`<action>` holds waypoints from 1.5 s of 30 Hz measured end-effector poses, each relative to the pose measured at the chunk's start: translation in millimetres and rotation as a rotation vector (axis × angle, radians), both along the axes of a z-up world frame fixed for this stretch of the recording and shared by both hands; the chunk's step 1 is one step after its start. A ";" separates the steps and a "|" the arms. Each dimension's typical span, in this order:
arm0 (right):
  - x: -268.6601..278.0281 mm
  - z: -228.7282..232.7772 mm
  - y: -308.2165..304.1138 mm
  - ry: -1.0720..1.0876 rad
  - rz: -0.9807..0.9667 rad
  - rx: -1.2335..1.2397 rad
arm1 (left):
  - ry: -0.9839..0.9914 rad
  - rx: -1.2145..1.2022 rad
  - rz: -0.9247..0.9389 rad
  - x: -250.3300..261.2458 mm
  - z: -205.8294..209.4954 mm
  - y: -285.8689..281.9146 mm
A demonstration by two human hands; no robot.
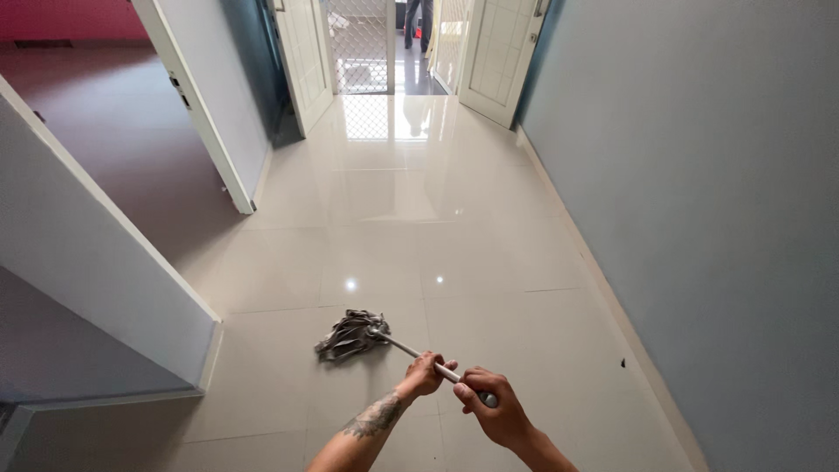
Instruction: The person mops the floor in a hallway using a mop, moving the mop head back and forth across the tiles.
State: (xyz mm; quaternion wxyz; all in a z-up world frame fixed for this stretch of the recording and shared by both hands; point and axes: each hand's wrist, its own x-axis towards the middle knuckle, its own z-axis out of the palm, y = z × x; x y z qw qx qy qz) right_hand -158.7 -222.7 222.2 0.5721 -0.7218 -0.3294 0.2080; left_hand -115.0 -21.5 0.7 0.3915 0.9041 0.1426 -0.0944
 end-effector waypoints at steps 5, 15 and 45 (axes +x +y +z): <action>-11.9 6.8 -27.5 -0.187 -0.122 -0.010 | -0.119 -0.034 -0.089 12.8 3.3 -52.6; -32.7 -0.6 7.0 -0.619 0.068 0.083 | -0.164 0.143 -0.228 -31.6 12.1 -7.1; -126.9 -35.1 22.3 -0.075 -0.051 -0.003 | 0.029 -0.090 0.037 -153.2 -3.0 33.4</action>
